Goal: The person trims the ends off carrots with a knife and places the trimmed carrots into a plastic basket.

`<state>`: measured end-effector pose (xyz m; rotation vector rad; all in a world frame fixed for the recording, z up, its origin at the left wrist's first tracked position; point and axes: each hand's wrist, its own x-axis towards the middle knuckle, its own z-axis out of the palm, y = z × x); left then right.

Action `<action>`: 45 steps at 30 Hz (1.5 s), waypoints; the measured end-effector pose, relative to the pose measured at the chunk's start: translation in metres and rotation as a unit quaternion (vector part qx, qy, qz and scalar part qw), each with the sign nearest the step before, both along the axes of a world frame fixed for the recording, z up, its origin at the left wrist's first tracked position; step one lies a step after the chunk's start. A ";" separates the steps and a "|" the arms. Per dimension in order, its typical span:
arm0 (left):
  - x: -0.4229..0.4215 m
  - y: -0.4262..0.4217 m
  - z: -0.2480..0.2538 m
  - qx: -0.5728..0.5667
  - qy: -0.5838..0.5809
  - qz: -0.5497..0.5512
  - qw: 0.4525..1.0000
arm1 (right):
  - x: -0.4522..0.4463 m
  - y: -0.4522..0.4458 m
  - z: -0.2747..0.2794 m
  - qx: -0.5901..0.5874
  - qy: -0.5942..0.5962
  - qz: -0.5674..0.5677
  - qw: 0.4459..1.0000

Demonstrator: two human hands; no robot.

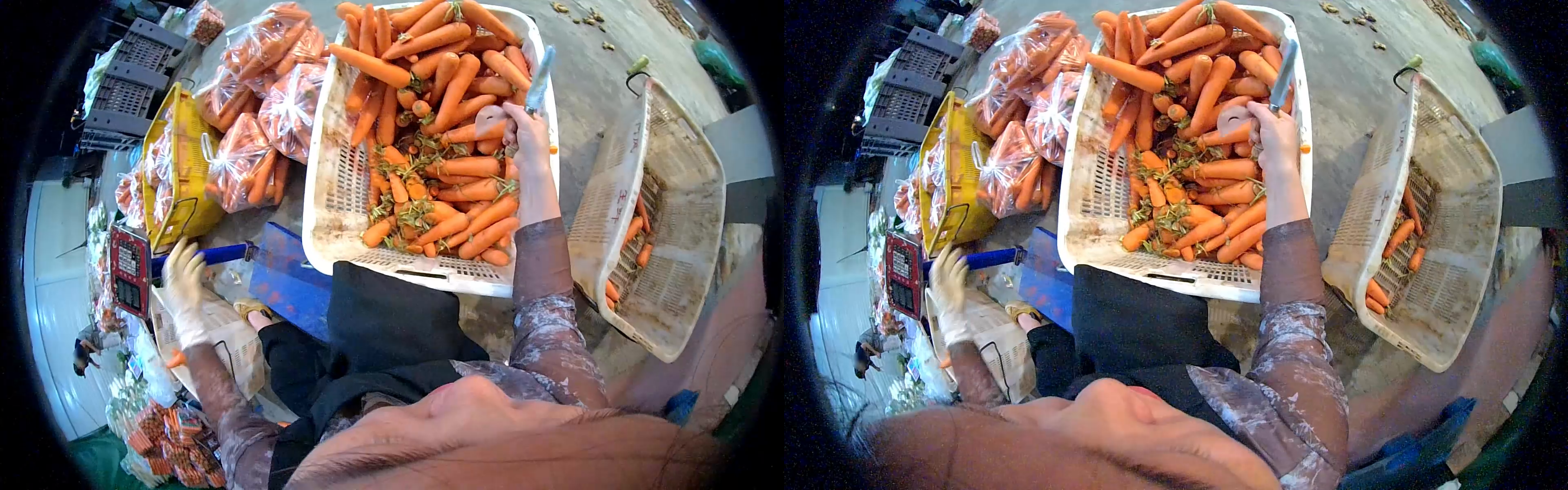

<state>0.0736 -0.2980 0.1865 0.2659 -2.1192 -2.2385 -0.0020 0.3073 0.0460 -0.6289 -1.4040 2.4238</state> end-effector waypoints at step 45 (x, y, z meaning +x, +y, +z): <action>-0.066 0.319 -0.108 0.435 -0.250 0.148 0.852 | 0.015 -0.130 -0.032 0.555 0.085 0.179 0.808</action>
